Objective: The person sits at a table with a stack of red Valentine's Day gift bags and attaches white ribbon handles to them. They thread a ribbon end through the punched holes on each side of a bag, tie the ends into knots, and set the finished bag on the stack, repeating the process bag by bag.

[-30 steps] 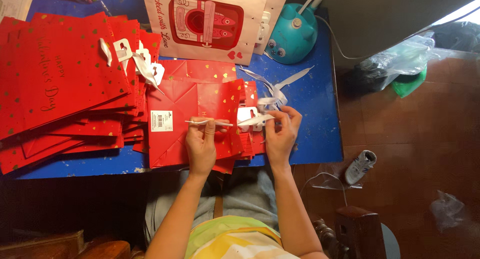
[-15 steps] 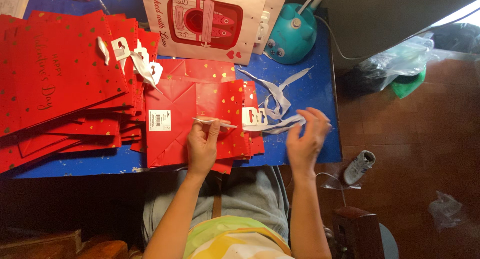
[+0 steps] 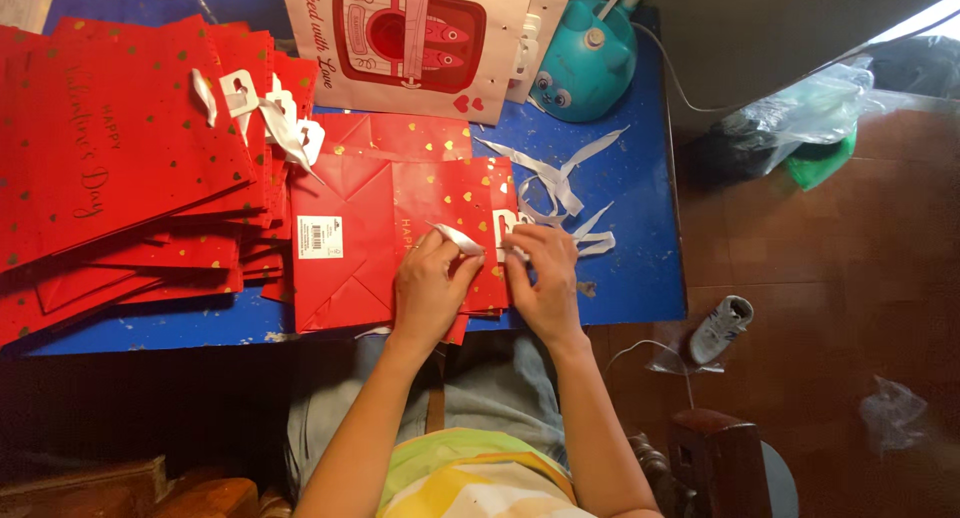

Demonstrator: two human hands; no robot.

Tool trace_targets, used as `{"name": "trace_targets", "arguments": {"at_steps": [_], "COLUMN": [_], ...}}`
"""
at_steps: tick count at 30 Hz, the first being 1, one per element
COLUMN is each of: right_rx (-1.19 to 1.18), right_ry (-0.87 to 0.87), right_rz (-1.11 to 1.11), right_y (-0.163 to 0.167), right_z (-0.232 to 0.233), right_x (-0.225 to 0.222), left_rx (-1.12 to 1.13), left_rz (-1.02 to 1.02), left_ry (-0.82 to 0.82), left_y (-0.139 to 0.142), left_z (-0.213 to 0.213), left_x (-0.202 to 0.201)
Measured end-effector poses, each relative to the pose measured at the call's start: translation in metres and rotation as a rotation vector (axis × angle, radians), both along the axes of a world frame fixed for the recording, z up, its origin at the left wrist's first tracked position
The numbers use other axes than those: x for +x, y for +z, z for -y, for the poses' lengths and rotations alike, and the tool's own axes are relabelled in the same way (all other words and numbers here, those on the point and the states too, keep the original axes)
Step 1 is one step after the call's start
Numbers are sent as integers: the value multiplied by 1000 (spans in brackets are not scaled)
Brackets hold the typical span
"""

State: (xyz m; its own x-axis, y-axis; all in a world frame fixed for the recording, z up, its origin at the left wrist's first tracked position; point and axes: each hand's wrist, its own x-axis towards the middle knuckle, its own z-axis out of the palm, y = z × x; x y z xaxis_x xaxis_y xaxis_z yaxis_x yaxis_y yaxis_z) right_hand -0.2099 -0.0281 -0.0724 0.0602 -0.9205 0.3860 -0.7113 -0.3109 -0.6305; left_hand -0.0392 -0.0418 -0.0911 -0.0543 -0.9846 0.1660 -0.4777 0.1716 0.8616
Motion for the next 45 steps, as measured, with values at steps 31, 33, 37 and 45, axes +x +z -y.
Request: {"name": "trace_targets", "arguments": {"at_steps": [31, 33, 37, 45], "right_rx": [4, -18, -57, -10], "right_ry": [17, 30, 42, -2], "right_rz": [-64, -72, -87, -23], "right_y": [-10, -10, -9, -7], "right_z": [-2, -1, 0, 1], "right_x": [1, 0, -1, 1], "left_rx": [35, 44, -17, 2], "left_rz": [-44, 11, 65, -41], "left_ry": [9, -21, -25, 93], "left_y": [-7, -5, -9, -20], "left_z": [3, 3, 2, 1], "left_x": [3, 3, 0, -1]}}
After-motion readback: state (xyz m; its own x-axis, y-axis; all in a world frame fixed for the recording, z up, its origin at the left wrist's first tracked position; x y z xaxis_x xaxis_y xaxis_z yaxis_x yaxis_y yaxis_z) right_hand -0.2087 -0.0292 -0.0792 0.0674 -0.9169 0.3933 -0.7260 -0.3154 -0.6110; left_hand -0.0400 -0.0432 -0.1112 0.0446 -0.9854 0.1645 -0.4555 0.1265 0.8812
